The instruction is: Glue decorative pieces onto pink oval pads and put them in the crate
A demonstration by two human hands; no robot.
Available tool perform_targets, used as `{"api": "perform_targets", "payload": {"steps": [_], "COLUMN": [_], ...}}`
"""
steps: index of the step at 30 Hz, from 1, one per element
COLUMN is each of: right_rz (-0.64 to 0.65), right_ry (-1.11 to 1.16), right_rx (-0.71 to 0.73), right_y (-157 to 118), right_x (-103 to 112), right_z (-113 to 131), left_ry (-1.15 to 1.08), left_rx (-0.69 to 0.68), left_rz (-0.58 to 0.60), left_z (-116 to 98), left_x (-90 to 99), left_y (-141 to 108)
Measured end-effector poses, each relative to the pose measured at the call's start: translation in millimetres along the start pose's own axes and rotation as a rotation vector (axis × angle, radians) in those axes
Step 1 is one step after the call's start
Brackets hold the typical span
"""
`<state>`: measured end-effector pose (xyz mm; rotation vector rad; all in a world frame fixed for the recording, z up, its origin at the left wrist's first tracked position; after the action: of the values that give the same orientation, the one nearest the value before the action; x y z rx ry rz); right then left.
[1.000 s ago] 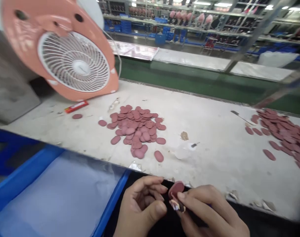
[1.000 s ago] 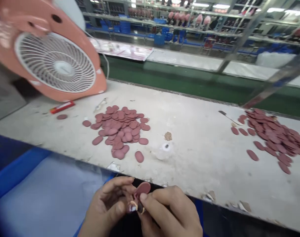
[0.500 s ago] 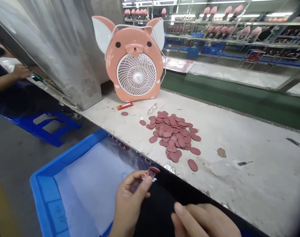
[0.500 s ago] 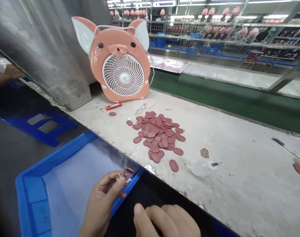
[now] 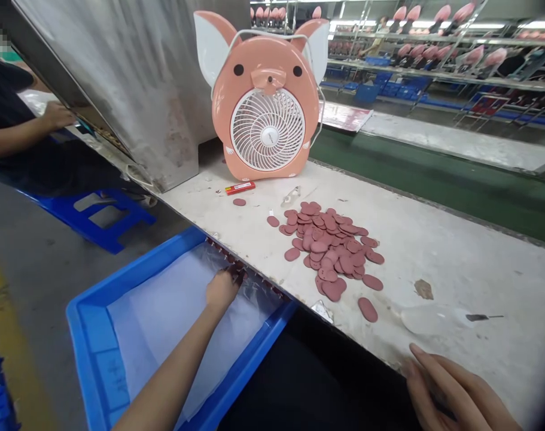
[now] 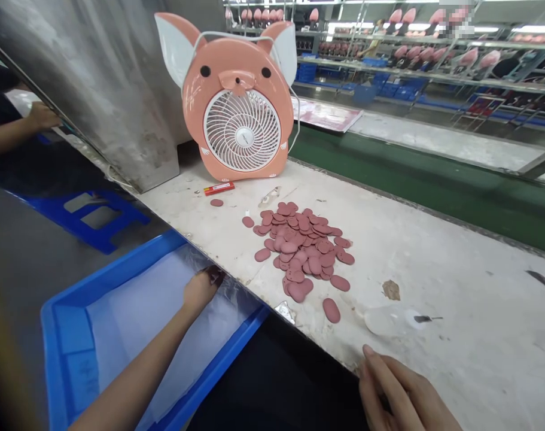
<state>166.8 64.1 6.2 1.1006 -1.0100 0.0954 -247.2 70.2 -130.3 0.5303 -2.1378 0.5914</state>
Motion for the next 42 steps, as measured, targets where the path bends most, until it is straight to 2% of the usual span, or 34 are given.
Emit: {"api": "perform_targets", "payload": {"steps": [4,9,29,33,36,39,42], "right_rz": [-0.023,0.003,0.005,0.016,0.008,-0.007,-0.002], "right_ry": [-0.059,-0.066,-0.049,-0.052,-0.051,-0.054,-0.038], "right_rx": [-0.061,-0.028,-0.006,0.018,0.025,0.004,0.002], "right_y": [-5,-7,0,1,1,-1,-2], "right_x": [-5,-6,-4,-3,-3,-3,-5], "right_z": [-3,-1,1,2,2,2,2], "left_ry": [0.144,0.234,0.239,0.231,0.235,0.249,0.285], "left_rx": [0.01,0.01,0.006,-0.022,-0.071,-0.141,-0.217], "left_rz": [0.017,0.02,0.009,-0.046,-0.135,-0.243,-0.294], "left_z": [4,9,19,19,20,24,33], "left_x": [-9.6,-17.9,-32.3,-32.0,-28.3,-26.7,-35.2], "left_y": [19,32,33,32,26,8,-14]}}
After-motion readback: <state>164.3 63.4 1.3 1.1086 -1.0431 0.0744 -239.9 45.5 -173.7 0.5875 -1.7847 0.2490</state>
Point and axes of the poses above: each hand's wrist, its own y-axis towards the middle knuckle, its own x-axis out of the back of the hand, z = x × y, the point moved 6 cm from there along y, towards the middle knuckle
